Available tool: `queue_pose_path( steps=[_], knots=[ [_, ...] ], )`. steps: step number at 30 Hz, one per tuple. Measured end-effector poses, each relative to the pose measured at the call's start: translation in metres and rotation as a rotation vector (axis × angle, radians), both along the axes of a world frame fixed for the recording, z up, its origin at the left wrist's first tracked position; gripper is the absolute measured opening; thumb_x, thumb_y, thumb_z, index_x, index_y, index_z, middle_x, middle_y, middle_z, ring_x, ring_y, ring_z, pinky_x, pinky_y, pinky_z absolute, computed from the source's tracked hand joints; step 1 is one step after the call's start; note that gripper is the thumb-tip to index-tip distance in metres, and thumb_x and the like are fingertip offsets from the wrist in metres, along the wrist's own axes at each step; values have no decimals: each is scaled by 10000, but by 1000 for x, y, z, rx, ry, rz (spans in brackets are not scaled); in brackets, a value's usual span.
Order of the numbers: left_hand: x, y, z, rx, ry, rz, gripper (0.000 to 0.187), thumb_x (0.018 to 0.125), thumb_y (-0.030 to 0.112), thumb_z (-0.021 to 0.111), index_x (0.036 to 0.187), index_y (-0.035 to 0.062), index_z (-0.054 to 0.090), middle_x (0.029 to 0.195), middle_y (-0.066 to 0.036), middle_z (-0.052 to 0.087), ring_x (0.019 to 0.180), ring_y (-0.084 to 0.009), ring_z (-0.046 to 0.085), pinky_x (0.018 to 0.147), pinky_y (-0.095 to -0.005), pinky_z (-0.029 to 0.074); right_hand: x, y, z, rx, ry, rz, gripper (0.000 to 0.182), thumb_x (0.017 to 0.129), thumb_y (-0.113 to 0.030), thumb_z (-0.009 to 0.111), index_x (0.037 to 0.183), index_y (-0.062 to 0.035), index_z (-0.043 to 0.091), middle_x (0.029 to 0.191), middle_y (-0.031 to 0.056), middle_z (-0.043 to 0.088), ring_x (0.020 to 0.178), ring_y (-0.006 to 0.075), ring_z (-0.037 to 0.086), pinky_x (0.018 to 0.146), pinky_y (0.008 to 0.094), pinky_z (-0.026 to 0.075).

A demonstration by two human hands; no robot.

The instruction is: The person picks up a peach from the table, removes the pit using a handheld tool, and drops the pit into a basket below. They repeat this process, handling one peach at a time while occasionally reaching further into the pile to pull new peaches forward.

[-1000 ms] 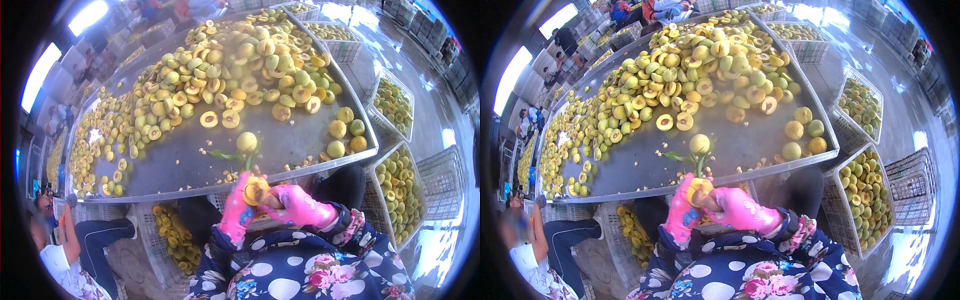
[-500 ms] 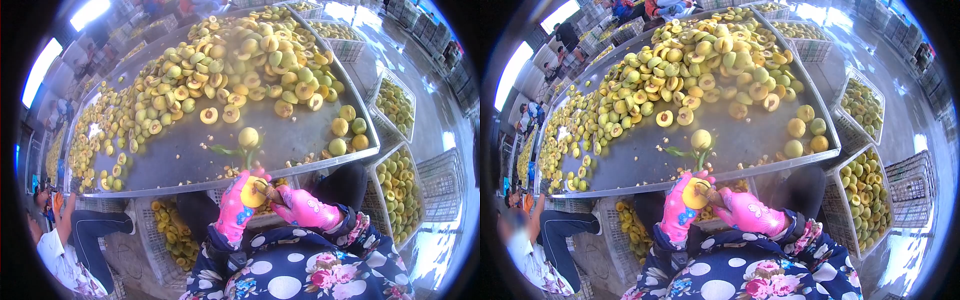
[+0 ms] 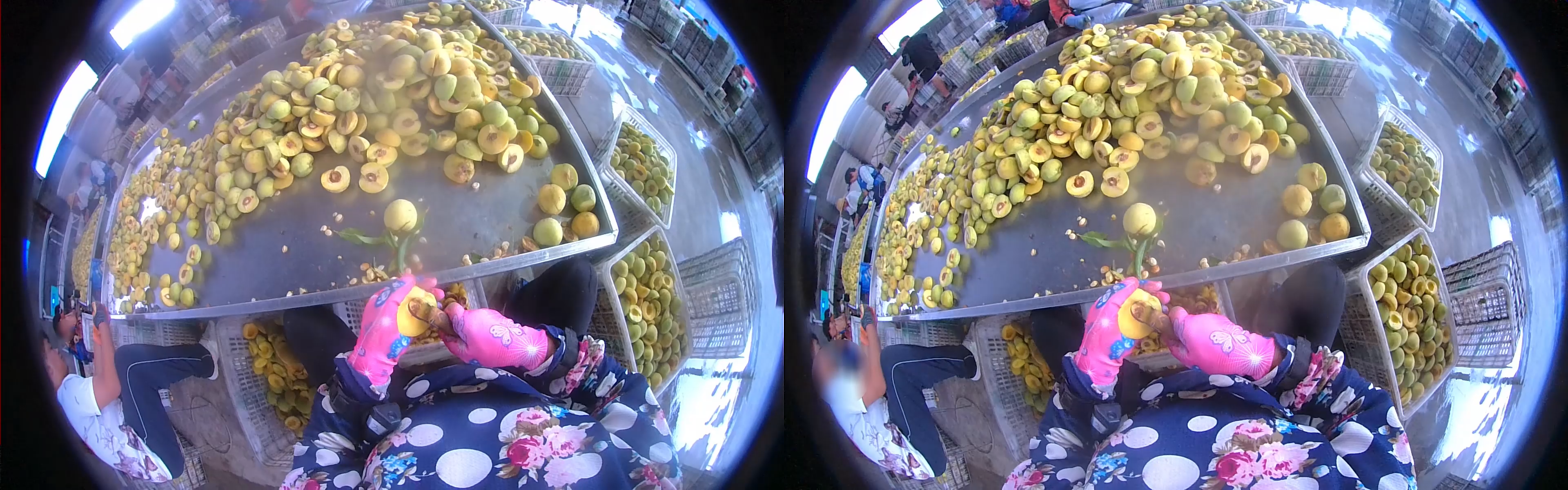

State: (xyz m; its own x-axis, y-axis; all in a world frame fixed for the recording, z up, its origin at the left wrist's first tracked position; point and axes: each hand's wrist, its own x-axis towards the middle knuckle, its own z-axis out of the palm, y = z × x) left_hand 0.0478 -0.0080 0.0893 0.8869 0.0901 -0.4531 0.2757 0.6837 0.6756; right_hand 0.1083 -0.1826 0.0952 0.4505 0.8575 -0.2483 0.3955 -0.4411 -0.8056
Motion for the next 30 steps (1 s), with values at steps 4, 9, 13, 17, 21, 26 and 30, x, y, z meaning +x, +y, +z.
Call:
queue_pose_path(
  steps=[4,9,13,17,21,26,30],
  knots=[
    [1,-2,-11,-10,15,17,347,941,238,460,1065,-70,561,937,-166,641,799,-211,633,723,-291,516,-3,-2,-11,114,146,15,186,888,-171,524,940,-8,451,678,165,567,601,324,600,525,389,446],
    [2,-6,-18,81,-51,101,347,934,249,478,1086,-52,558,931,-166,637,762,-211,630,684,-307,527,-2,1,1,79,855,-86,187,905,-212,517,950,-35,476,617,45,516,443,150,507,416,268,404],
    [2,-12,-25,20,-129,205,372,938,282,463,1140,-22,534,961,-169,624,753,-225,627,644,-336,535,-6,3,3,189,1269,-167,198,919,-249,490,903,-52,485,568,-18,446,392,81,417,372,203,344],
    [2,-20,-35,-121,-171,306,396,947,297,430,1168,-21,513,1023,-166,601,762,-238,623,635,-343,537,-11,6,-7,288,1579,-216,241,924,-266,467,846,-41,501,529,-26,421,382,75,388,350,215,319],
    [1,-20,-37,26,-117,375,405,950,366,405,1118,18,528,1059,-124,595,854,-242,605,687,-348,530,-18,1,-14,380,1536,-196,203,909,-231,492,919,-29,493,502,-46,395,355,57,358,335,208,295],
    [-55,59,-20,417,-108,770,332,925,294,486,1094,17,555,1049,-112,614,905,-257,605,752,-378,523,-8,-7,-10,198,1324,-107,219,895,-259,533,900,-49,472,552,-27,440,396,56,397,367,201,313],
    [-110,142,7,1989,621,119,305,849,258,604,1001,-6,617,926,-139,634,938,-259,592,805,-385,474,-13,-7,-45,-134,869,-55,254,903,-323,520,918,-76,466,652,-23,481,479,53,448,415,197,364]
  ],
)
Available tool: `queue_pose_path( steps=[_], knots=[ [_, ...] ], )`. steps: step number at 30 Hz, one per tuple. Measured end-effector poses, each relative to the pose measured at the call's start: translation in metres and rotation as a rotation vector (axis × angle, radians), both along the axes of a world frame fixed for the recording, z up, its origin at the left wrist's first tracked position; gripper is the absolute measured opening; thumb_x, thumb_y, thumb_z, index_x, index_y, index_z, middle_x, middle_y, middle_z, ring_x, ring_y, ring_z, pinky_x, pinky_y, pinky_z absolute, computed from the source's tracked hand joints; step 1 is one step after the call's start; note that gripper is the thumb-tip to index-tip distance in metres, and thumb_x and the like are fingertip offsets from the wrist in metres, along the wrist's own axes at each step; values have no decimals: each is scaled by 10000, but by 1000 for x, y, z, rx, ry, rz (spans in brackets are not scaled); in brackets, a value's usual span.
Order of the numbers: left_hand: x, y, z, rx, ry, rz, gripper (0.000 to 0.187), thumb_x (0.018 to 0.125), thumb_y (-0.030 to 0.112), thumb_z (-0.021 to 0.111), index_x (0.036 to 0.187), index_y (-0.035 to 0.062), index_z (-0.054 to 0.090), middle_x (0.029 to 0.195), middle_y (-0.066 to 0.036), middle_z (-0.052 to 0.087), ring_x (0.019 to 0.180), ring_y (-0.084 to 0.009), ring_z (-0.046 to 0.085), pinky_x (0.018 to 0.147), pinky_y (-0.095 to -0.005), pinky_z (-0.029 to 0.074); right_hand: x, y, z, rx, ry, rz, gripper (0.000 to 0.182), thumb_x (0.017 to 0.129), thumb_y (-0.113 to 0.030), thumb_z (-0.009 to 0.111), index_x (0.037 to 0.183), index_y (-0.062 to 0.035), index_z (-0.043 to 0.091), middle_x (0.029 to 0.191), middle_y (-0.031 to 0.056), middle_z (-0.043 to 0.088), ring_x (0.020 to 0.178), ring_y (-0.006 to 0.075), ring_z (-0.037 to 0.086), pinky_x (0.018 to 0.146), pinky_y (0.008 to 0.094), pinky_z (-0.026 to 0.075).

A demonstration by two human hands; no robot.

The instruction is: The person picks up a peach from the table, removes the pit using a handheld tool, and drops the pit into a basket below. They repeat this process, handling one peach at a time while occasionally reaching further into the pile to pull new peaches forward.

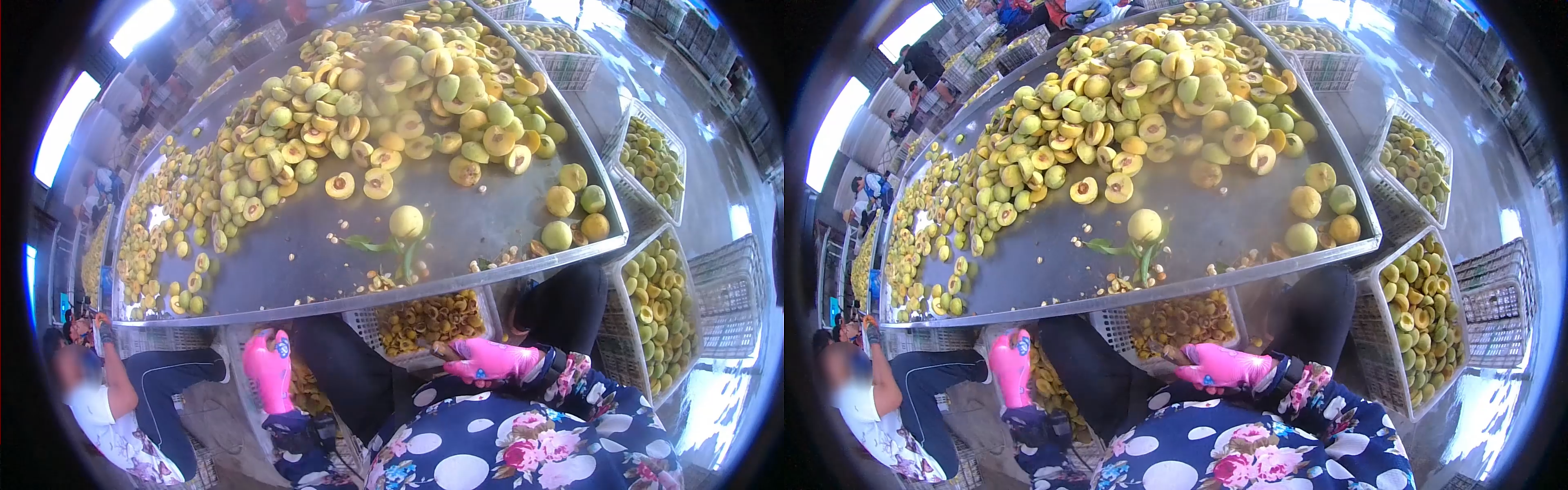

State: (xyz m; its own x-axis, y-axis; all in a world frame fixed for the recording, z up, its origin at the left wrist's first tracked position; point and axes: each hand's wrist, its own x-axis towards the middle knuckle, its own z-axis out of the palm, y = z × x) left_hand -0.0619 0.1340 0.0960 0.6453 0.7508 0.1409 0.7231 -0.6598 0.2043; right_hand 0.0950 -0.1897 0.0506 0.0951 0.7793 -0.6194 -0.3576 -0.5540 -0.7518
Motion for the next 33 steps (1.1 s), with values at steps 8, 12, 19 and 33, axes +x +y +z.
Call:
queue_pose_path(
  steps=[8,12,19,33],
  knots=[
    [172,-55,14,-362,-294,-671,454,758,217,685,1152,29,560,1134,-186,566,1057,-340,535,928,-382,410,5,-11,5,57,113,-126,242,907,-312,510,879,-80,448,642,-36,467,483,49,447,426,196,367],
    [250,-77,-56,-189,-40,-867,527,717,272,719,1165,47,556,1089,-178,579,1020,-346,544,913,-409,421,6,-23,0,69,91,-176,244,910,-303,513,896,-68,444,647,-29,463,485,51,449,429,198,368],
    [225,-66,-29,-1851,-324,-519,485,885,281,506,1265,-16,452,1218,-217,511,998,-300,581,744,-344,521,16,-34,17,102,160,-348,245,904,-286,527,939,-53,458,652,-21,471,494,50,452,446,203,374],
    [122,-119,4,-2194,-801,-288,473,944,264,420,1333,-1,370,1261,-192,478,1077,-302,536,908,-417,463,16,6,66,267,-139,-414,341,869,-242,605,1073,-6,469,687,22,537,560,86,517,521,229,421]
  ],
)
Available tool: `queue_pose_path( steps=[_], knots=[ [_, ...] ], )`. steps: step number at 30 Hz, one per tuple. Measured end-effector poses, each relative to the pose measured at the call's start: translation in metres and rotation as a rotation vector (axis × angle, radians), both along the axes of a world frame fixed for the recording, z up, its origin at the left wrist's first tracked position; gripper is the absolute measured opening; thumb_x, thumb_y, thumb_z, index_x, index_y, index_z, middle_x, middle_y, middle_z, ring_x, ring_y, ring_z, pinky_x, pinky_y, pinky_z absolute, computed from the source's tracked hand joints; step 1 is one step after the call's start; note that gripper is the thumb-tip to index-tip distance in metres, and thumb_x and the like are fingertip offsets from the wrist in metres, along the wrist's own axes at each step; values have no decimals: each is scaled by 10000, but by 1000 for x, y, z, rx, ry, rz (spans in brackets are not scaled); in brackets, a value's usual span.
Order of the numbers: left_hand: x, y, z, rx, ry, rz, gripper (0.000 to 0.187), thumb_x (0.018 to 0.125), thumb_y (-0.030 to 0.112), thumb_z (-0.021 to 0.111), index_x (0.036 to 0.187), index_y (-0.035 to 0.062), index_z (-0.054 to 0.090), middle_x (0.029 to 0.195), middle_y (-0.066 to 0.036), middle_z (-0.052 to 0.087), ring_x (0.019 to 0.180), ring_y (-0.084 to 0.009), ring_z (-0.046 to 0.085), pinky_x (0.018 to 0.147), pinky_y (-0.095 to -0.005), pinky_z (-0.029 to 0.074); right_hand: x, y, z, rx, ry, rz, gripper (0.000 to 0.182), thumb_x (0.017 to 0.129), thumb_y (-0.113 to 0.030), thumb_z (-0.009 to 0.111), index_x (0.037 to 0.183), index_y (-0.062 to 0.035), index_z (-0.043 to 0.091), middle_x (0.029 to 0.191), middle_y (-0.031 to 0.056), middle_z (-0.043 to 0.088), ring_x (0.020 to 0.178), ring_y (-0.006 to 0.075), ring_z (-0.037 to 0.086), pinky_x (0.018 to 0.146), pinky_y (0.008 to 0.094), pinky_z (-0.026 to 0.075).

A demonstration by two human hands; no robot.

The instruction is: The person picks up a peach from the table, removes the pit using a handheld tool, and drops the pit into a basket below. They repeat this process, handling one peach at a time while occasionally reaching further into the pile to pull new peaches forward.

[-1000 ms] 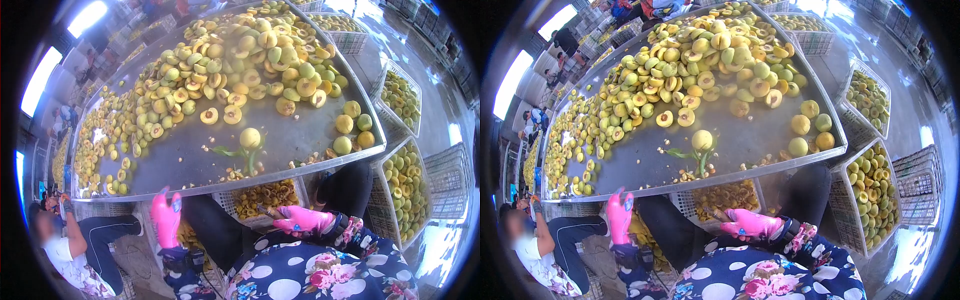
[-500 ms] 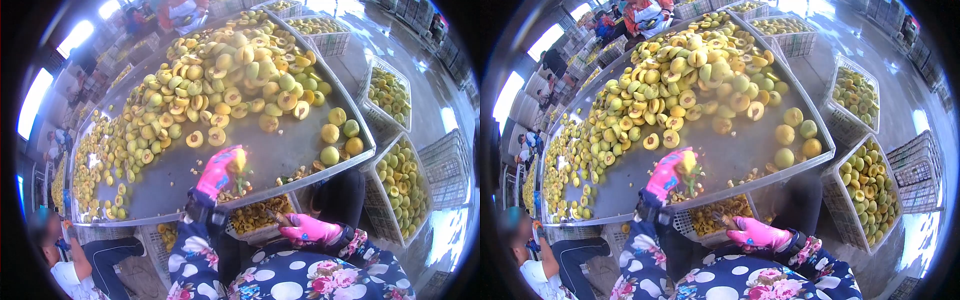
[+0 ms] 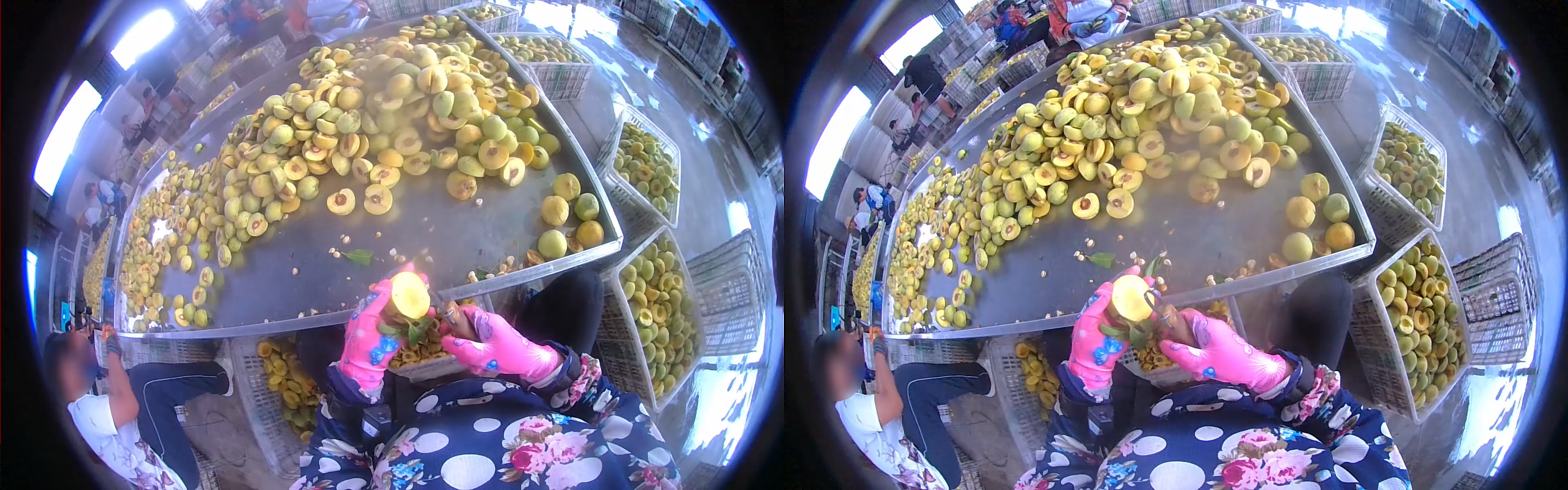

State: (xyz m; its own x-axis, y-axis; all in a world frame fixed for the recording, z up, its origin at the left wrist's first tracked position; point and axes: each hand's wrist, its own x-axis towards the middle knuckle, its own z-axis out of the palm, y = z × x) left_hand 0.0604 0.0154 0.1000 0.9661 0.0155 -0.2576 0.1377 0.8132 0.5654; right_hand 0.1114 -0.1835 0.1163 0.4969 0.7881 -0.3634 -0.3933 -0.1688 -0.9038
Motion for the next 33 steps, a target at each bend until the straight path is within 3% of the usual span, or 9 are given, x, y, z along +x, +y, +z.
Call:
queue_pose_path(
  steps=[4,7,11,14,20,25,26,29,33],
  knots=[
    [-4,-21,-4,-7,63,206,425,931,188,483,1318,40,390,1244,-167,490,1057,-275,547,897,-390,474,-14,25,-44,142,-504,-371,454,819,-289,669,1081,23,466,812,118,593,761,178,601,677,314,476],
    [-4,-39,6,51,34,319,387,925,139,497,1290,52,404,1214,-148,509,1039,-248,554,876,-358,488,-8,33,-33,11,-493,-374,505,786,-308,703,1078,27,464,912,171,596,895,225,597,763,348,468],
    [-3,-45,-16,104,-27,438,404,893,68,539,1267,57,385,1203,-132,512,1021,-219,556,841,-320,505,-5,40,-40,-21,-526,-393,488,801,-296,689,1081,26,454,906,172,594,867,219,599,735,341,468],
    [-4,-48,-18,119,-27,472,417,882,58,556,1259,57,379,1209,-131,508,1015,-213,557,835,-312,506,-7,42,-27,-18,-479,-427,435,784,-215,704,1079,11,478,908,94,562,855,131,517,752,303,444],
    [-3,-49,-30,272,-100,508,362,892,96,558,1228,69,425,1237,-126,492,1084,-250,519,892,-366,483,-4,47,-28,-161,-610,-399,370,738,-96,641,1061,6,491,816,87,563,762,149,536,677,306,453],
    [-9,-41,-21,-74,-159,410,396,912,169,523,1274,57,408,1271,-183,462,1146,-315,481,947,-450,432,15,48,-68,17,-650,-638,209,757,-10,548,955,-13,482,725,18,516,621,132,525,558,262,432],
    [-11,-37,-19,-142,-186,388,392,921,202,511,1273,61,414,1283,-193,450,1170,-338,460,970,-488,410,21,41,-74,-17,-443,-652,164,767,1,526,921,-39,486,702,-2,509,540,86,483,490,224,402],
    [-15,-16,-11,-254,-109,320,420,923,250,498,1287,58,416,1295,-216,432,1195,-375,431,994,-517,375,31,15,-54,-101,-371,-469,180,823,-122,593,946,-33,496,709,4,528,509,75,472,459,213,385],
    [-23,-3,-7,-309,-69,281,455,906,262,526,1275,19,417,1308,-222,418,1189,-382,433,986,-521,383,23,-10,-48,-238,-714,-313,321,818,-240,647,975,10,519,729,63,554,572,105,495,538,290,434]
  ],
)
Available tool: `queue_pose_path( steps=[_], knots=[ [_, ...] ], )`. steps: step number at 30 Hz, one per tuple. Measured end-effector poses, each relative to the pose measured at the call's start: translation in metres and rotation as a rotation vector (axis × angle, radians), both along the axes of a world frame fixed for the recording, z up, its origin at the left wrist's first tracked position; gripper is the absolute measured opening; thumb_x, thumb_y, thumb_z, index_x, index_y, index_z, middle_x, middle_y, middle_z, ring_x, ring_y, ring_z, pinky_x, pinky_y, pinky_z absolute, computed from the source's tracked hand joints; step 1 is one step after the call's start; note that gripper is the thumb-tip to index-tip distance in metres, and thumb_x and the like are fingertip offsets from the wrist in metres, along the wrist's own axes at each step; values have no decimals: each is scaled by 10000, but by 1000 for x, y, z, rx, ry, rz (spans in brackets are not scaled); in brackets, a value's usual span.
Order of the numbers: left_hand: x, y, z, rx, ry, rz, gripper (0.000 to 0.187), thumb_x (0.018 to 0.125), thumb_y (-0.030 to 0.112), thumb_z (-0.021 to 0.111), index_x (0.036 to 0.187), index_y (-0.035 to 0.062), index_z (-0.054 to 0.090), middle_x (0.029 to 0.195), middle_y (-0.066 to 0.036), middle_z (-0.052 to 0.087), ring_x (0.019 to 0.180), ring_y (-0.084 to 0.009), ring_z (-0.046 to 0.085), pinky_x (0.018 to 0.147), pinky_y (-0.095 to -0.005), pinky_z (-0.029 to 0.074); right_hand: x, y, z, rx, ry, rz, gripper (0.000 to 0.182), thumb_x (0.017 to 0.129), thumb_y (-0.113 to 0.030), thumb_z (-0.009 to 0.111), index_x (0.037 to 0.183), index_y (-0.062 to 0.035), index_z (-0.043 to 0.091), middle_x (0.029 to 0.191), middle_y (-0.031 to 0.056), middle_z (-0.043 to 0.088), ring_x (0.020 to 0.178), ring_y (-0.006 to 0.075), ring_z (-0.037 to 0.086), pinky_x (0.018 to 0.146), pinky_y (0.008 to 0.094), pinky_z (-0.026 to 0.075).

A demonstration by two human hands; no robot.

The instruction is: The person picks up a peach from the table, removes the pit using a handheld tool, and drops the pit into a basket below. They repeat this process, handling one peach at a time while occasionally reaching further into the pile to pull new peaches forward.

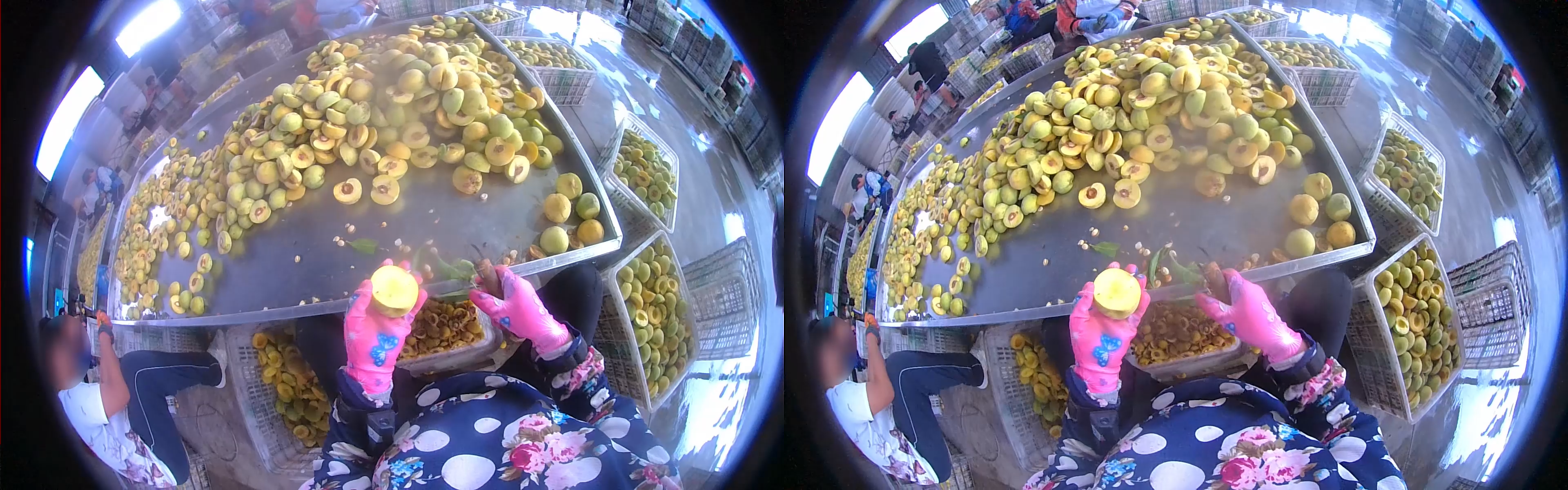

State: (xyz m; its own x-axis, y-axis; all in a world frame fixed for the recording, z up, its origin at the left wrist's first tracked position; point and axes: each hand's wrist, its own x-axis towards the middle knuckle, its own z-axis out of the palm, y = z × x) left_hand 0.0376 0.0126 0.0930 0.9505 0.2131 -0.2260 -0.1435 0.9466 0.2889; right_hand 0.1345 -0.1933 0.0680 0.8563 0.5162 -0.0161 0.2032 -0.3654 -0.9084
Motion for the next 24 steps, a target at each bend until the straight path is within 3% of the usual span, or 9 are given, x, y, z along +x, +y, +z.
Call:
queue_pose_path(
  steps=[4,6,8,11,12,16,19,22,24],
  knots=[
    [-3,-1,-9,40,59,-56,453,928,317,469,1253,3,434,1267,-228,451,1127,-375,480,892,-490,460,-14,-1,26,349,643,26,351,826,-194,648,1080,-1,501,786,48,587,547,76,506,478,216,415],
    [-3,0,-9,9,80,-220,458,944,364,426,1229,8,462,1185,-223,525,1035,-355,555,784,-434,528,-14,1,33,423,678,50,383,826,-153,651,1128,-1,471,841,47,599,556,63,520,464,182,413],
    [-5,-2,-1,298,230,-362,432,942,392,433,1169,34,518,1084,-153,590,903,-273,614,644,-335,526,-10,8,42,424,661,47,392,828,-130,656,1140,7,463,887,77,622,570,76,551,480,177,432],
    [-4,-6,-1,648,385,-514,473,944,457,387,1148,59,542,939,-119,643,748,-205,651,506,-263,494,-5,23,36,472,594,188,459,823,-138,669,1196,13,449,1025,80,600,804,87,570,635,200,464],
    [-3,-9,-3,751,425,-555,499,945,483,362,1152,65,540,891,-120,653,704,-191,654,472,-252,479,-5,25,26,432,613,255,478,823,-154,672,1208,12,443,969,59,590,728,69,541,591,190,440],
    [-3,-11,13,610,466,-554,444,944,428,424,1200,81,529,983,-41,630,707,-136,627,503,-218,470,-12,31,7,387,593,357,511,821,-227,685,1213,3,451,864,13,573,573,27,481,502,170,395],
    [-10,-15,14,488,271,-489,447,949,409,419,1234,75,498,982,-47,627,726,-146,627,503,-216,463,-16,29,9,411,572,255,471,830,-257,677,1172,-2,479,850,4,573,584,34,498,505,176,404],
    [-16,-6,7,742,319,-450,455,949,392,423,1260,64,467,1013,-68,618,764,-174,627,513,-243,468,-19,24,15,351,717,213,388,846,-262,659,1104,-15,506,805,0,573,567,50,509,497,181,400],
    [-17,9,-9,540,216,-448,455,943,386,435,1257,57,463,1040,-92,610,806,-194,625,538,-264,486,-25,26,15,326,732,239,363,853,-267,649,1079,-21,508,753,-2,566,482,45,479,435,175,370]
  ],
)
